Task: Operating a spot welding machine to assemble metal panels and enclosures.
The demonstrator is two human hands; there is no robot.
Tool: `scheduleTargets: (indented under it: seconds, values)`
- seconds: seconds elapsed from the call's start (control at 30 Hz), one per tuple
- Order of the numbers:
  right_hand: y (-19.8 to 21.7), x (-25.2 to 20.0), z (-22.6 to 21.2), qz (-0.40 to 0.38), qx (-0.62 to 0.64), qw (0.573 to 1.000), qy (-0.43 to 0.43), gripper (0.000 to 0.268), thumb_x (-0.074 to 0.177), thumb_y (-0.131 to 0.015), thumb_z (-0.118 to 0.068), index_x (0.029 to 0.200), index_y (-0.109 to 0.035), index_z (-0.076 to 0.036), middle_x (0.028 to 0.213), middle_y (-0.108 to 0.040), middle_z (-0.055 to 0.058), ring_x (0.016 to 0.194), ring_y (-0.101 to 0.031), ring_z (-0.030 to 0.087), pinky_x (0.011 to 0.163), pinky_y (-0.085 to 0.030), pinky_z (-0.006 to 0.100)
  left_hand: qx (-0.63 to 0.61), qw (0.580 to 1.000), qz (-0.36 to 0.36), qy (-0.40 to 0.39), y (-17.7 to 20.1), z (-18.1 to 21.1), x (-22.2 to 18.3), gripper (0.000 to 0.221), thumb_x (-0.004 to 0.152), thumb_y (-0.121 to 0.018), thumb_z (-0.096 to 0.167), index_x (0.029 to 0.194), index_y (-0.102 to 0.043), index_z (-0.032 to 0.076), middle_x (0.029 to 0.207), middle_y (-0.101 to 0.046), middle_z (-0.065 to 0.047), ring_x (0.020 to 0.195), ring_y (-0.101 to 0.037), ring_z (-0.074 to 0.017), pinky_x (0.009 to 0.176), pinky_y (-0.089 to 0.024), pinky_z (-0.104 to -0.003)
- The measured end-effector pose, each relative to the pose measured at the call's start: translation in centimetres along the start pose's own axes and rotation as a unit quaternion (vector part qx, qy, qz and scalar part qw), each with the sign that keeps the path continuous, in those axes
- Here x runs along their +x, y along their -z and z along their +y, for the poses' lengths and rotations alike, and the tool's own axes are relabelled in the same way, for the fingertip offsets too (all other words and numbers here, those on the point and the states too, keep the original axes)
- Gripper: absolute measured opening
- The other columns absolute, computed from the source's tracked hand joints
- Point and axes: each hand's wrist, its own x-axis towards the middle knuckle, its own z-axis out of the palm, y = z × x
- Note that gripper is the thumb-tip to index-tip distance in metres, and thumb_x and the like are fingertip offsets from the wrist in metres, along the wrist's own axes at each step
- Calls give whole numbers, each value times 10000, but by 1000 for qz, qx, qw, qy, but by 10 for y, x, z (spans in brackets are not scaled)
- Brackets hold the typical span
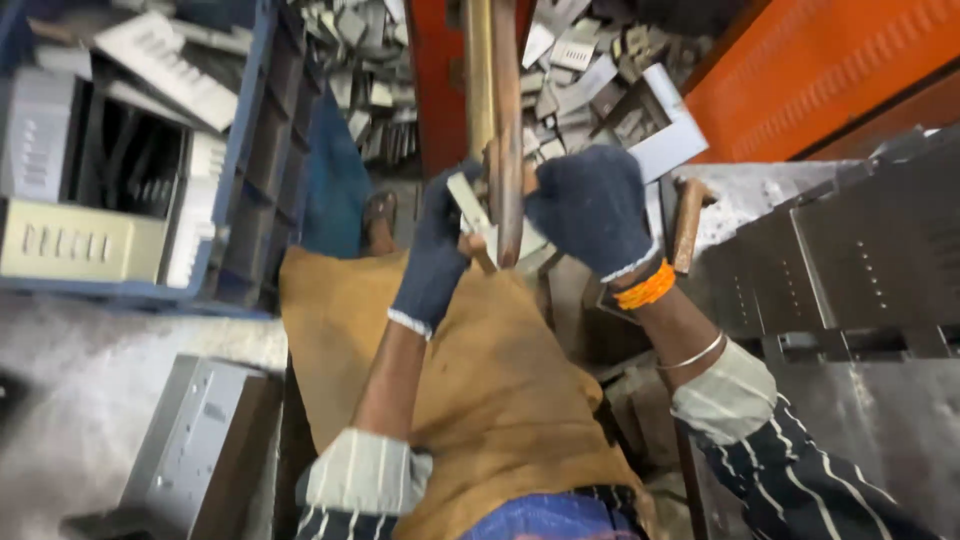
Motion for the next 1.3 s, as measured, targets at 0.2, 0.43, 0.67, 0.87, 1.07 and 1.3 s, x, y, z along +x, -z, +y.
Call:
scheduleTargets:
  seconds: [0.2,0.43,0.67,0.87,1.07,1.3]
  values:
    - [-2,-9,-3,-16,-2,1000,5,176,732,-757,-216,611,-682,-113,590,-567,175,588,-582,392,582,-442,497,-43,994,49,89,-10,40,-4,678,1097,-401,638,1417,-578,68,1369,-628,-43,1300,-569,-179,1174,-423,-343]
    - [25,-75,-52,-6,51,999,-17,318,889,-760,-224,624,-683,-67,576,-553,162,554,-560,360,566,-412,465,-120,968,209,65,10,46,-113,650,1104,-362,585,1381,-577,37,1404,-615,-132,1343,-559,-264,1201,-391,-414]
    - [-48,-178,-43,70,536,750,-381,291,982,-673,-182,785,-691,31,650,-617,-10,600,-528,73,533,-401,273,-108,950,266,126,22,36,-152,457,1119,-481,461,1090,-593,18,1064,-621,-131,998,-563,-263,940,-427,-434]
    - [-29,-153,-33,181,508,770,-341,191,1012,-634,-116,1145,-686,10,1061,-717,27,970,-634,89,891,-519,254,181,951,222,116,23,74,-107,418,1084,-690,260,745,-580,43,670,-565,-87,623,-499,-192,618,-386,-347]
    - [-10,-116,-45,79,605,754,-243,439,1004,-688,-64,1414,-549,3,1372,-612,59,1075,-599,126,975,-493,284,511,855,13,-84,-2,147,9,477,934,-779,314,547,-665,58,511,-544,-120,451,-510,-295,548,-410,-405]
    - [-46,-84,-34,22,515,846,-137,790,924,-792,-147,1595,-390,-33,1651,-429,129,1567,-367,248,1323,-256,393,566,814,-106,-81,10,152,61,422,866,-791,424,599,-741,101,499,-578,-126,427,-562,-299,481,-439,-418]
